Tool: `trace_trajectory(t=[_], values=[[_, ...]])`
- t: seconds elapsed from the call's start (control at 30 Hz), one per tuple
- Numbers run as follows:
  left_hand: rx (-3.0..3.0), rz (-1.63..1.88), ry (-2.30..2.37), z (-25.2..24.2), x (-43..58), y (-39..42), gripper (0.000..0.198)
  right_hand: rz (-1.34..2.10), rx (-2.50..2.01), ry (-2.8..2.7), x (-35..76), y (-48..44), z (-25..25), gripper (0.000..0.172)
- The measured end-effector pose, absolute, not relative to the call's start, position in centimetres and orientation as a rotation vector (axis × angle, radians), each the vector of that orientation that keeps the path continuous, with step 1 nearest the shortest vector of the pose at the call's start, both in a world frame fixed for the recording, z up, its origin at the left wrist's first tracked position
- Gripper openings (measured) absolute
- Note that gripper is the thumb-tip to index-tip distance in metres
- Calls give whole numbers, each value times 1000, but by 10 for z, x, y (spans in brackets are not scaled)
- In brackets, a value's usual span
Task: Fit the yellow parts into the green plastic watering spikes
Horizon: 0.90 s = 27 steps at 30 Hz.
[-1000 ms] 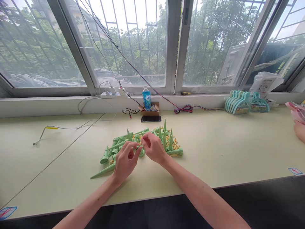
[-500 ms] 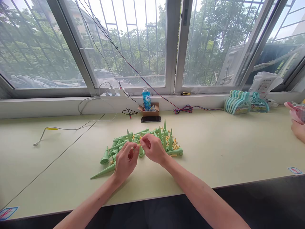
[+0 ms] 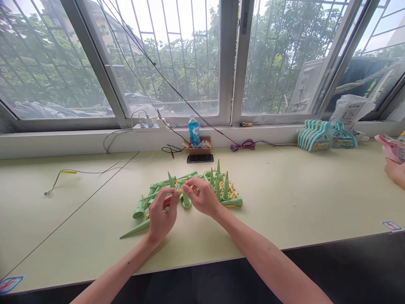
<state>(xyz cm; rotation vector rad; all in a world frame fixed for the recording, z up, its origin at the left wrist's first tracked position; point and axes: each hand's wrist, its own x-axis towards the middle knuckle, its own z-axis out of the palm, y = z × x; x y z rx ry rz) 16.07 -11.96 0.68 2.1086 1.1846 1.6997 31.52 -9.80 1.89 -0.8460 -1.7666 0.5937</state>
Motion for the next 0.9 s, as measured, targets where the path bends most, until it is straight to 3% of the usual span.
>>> trace_trajectory(t=[0.9], values=[[2082, 1483, 1212, 3, 165, -119, 14, 887, -789, -1619, 313, -99, 15, 32]])
